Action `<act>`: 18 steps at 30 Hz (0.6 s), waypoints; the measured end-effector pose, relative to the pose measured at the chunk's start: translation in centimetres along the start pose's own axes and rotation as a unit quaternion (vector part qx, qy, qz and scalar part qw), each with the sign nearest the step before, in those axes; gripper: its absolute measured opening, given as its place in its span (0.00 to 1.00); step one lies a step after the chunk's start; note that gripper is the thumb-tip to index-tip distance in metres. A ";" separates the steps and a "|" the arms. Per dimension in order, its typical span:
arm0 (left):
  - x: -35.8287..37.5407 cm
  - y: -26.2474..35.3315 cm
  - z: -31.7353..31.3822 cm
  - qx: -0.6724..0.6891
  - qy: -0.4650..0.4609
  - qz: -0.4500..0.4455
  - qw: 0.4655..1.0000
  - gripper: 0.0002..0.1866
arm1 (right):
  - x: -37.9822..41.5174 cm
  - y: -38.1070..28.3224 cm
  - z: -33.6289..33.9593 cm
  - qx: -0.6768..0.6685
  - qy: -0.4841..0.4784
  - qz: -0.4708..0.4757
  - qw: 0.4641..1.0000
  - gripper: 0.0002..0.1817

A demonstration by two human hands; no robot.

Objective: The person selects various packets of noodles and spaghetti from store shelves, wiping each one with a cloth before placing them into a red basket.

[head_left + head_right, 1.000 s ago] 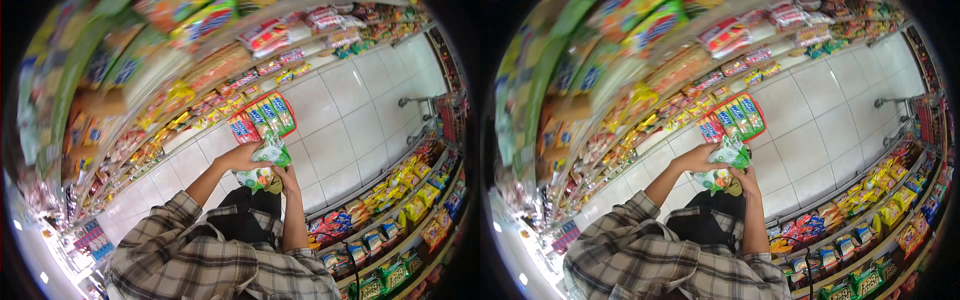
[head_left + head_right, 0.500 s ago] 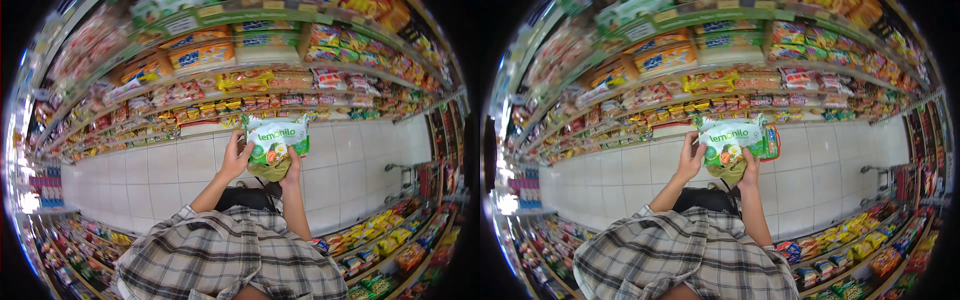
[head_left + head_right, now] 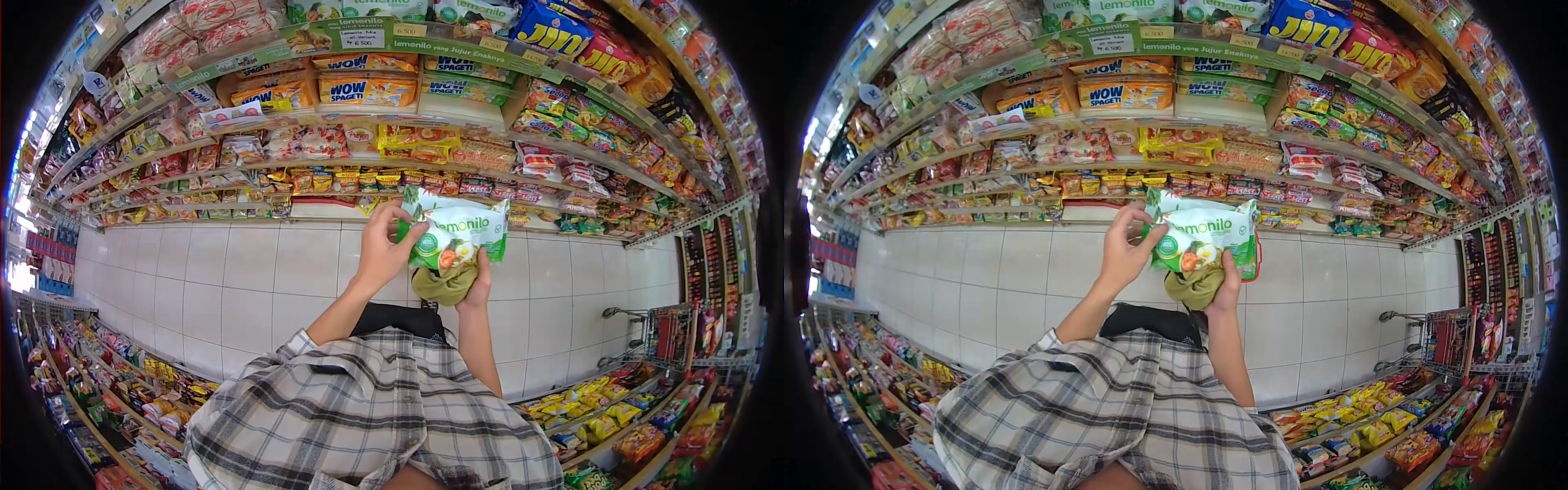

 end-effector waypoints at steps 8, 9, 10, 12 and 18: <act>-0.6 -0.3 -0.1 0.073 -0.055 -0.048 0.995 0.11 | 1.2 0.0 -1.3 -0.073 0.012 0.004 0.997 0.26; -1.0 -0.7 -0.1 0.083 -0.060 -0.060 0.993 0.11 | 1.2 0.0 -0.8 -0.064 0.005 0.000 0.998 0.26; -0.9 -1.1 -0.1 0.094 -0.064 -0.070 0.991 0.11 | 1.2 0.0 0.1 -0.054 -0.001 -0.005 0.999 0.25; -0.9 -1.7 0.5 0.038 -0.014 -0.024 0.999 0.11 | 1.0 0.0 1.3 -0.006 -0.008 0.019 1.000 0.25; -0.8 0.8 0.5 0.020 0.010 0.032 0.999 0.11 | 1.7 -1.1 1.6 0.100 0.021 0.115 0.988 0.29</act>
Point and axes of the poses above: each hand's wrist, its own x-axis away from the middle knuckle, its own z-axis out of the back of the hand, y = z × x, the point moved 6 cm from there along -x, towards the middle knuckle, and after that the axes turned 2 degrees about z, right-handed, at the moved point
